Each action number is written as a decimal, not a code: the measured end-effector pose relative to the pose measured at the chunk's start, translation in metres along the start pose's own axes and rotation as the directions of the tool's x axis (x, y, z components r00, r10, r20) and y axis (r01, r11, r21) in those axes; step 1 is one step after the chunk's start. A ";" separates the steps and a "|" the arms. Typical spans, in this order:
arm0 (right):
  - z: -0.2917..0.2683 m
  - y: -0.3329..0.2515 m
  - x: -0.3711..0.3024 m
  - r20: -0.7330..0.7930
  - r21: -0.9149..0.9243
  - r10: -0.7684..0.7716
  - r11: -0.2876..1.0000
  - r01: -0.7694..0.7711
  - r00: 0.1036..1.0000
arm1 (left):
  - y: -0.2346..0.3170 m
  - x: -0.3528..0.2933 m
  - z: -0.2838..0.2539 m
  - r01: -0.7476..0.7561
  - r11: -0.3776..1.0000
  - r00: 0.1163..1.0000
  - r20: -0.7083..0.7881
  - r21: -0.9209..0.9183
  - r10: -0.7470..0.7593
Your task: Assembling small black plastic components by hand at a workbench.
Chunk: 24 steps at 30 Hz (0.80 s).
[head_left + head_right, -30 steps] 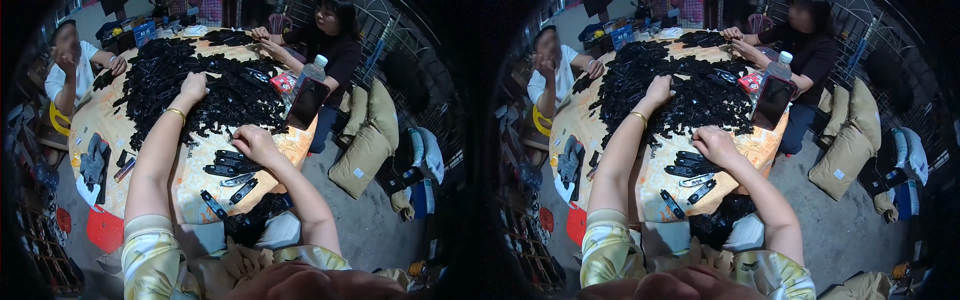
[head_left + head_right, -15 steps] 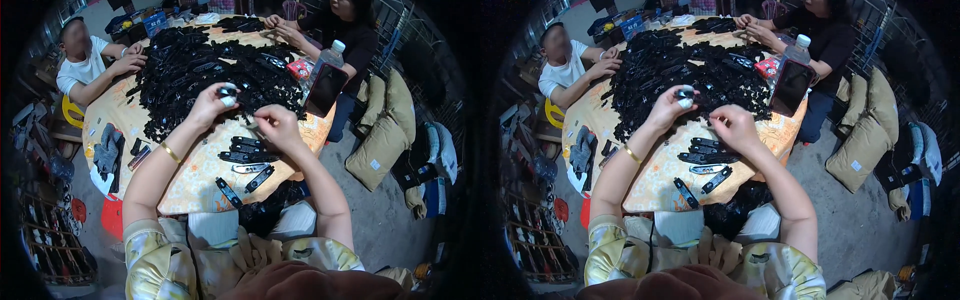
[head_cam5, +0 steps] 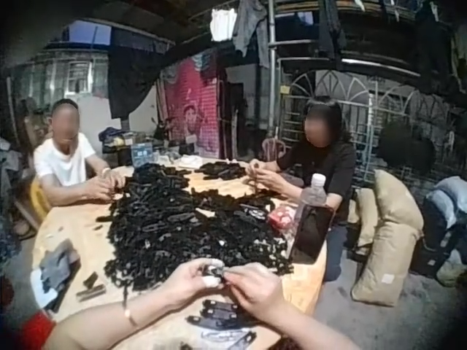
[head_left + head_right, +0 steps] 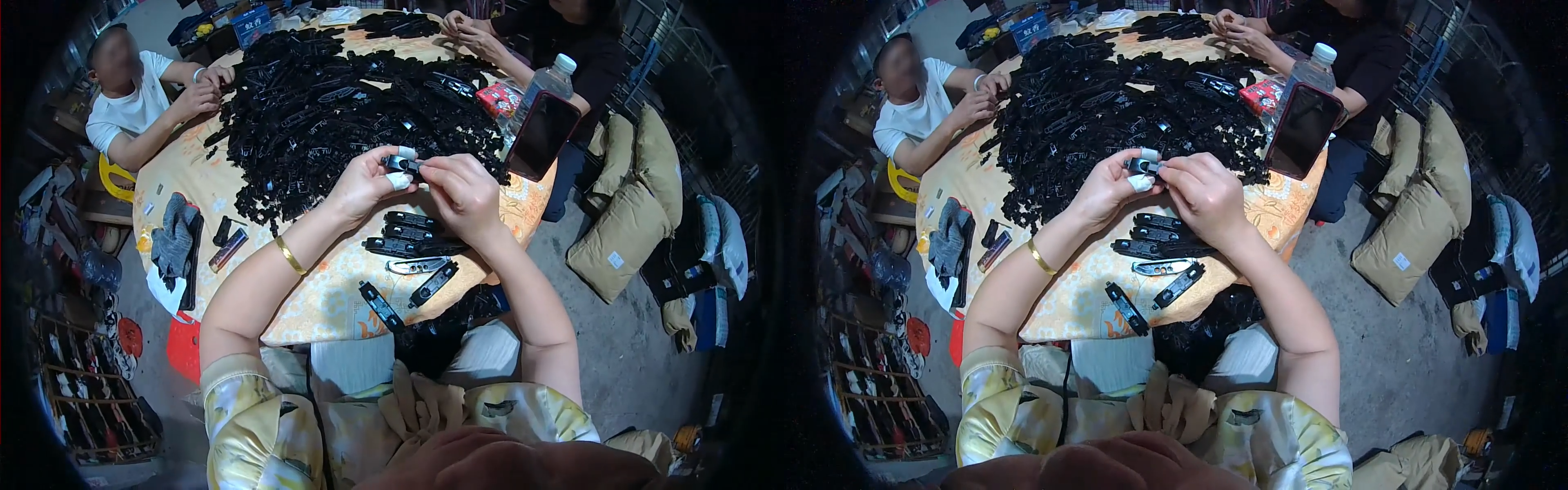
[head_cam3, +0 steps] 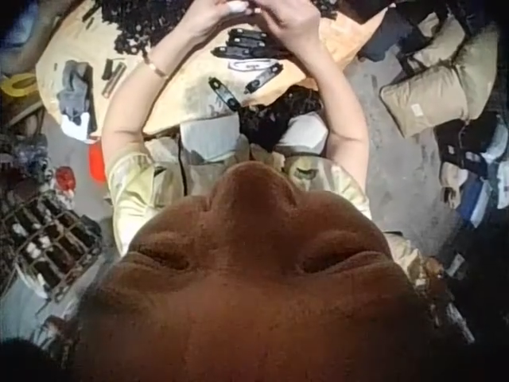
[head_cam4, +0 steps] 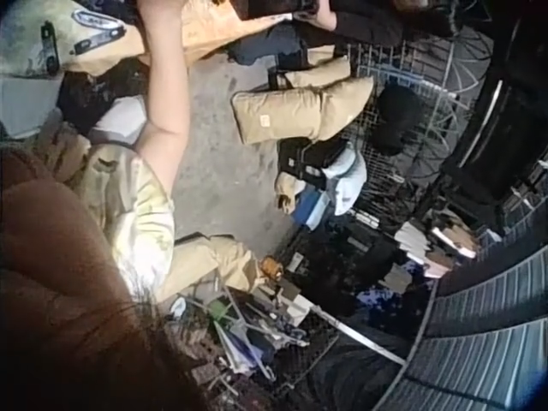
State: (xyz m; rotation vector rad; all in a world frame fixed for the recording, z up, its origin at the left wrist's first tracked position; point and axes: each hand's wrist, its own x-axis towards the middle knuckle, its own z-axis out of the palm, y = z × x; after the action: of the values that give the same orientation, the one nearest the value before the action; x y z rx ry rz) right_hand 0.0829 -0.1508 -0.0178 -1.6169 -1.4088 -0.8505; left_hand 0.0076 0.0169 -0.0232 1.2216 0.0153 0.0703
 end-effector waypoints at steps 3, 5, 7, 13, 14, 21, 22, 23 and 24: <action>-0.001 0.000 0.000 0.010 -0.049 -0.032 0.998 0.032 0.999 | 0.006 -0.003 0.007 0.033 0.999 0.999 -0.005 -0.008 -0.033; -0.002 -0.002 0.000 0.060 -0.114 -0.061 0.991 0.068 0.996 | 0.010 -0.006 0.011 0.045 0.999 0.999 -0.021 -0.018 -0.046; -0.003 -0.004 0.001 0.081 -0.121 -0.071 0.989 0.081 0.994 | 0.011 -0.007 0.011 0.054 0.998 0.998 -0.043 -0.026 -0.056; -0.005 -0.006 -0.002 0.415 0.374 0.619 0.552 -0.745 0.667 | 0.016 -0.017 0.019 -0.121 0.976 0.993 0.022 0.180 0.119; -0.007 0.000 -0.002 0.545 0.352 0.597 0.474 -0.807 0.588 | 0.013 -0.016 0.020 -0.205 0.931 0.978 0.040 0.303 0.203; -0.002 0.012 -0.004 0.577 0.371 0.568 0.459 -0.807 0.587 | 0.028 -0.013 0.015 -0.246 0.790 0.967 0.085 0.561 0.240; 0.000 0.015 0.000 0.623 0.424 0.536 0.382 -0.821 0.570 | 0.034 -0.016 0.016 -0.202 0.791 0.975 0.047 0.577 0.215; 0.000 0.019 0.003 0.678 0.357 0.560 0.314 -0.880 0.475 | 0.038 -0.015 0.012 -0.198 0.628 0.973 0.075 0.753 0.218; 0.002 0.022 0.002 0.637 0.299 0.573 0.432 -0.851 0.515 | 0.042 -0.016 0.006 -0.190 0.426 0.971 0.105 0.884 0.215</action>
State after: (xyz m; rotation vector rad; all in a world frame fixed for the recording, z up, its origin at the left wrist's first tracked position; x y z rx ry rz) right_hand 0.1045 -0.1496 -0.0198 -1.7041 -0.8772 0.5177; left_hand -0.0096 0.0244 0.0181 2.3202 -0.0912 0.3290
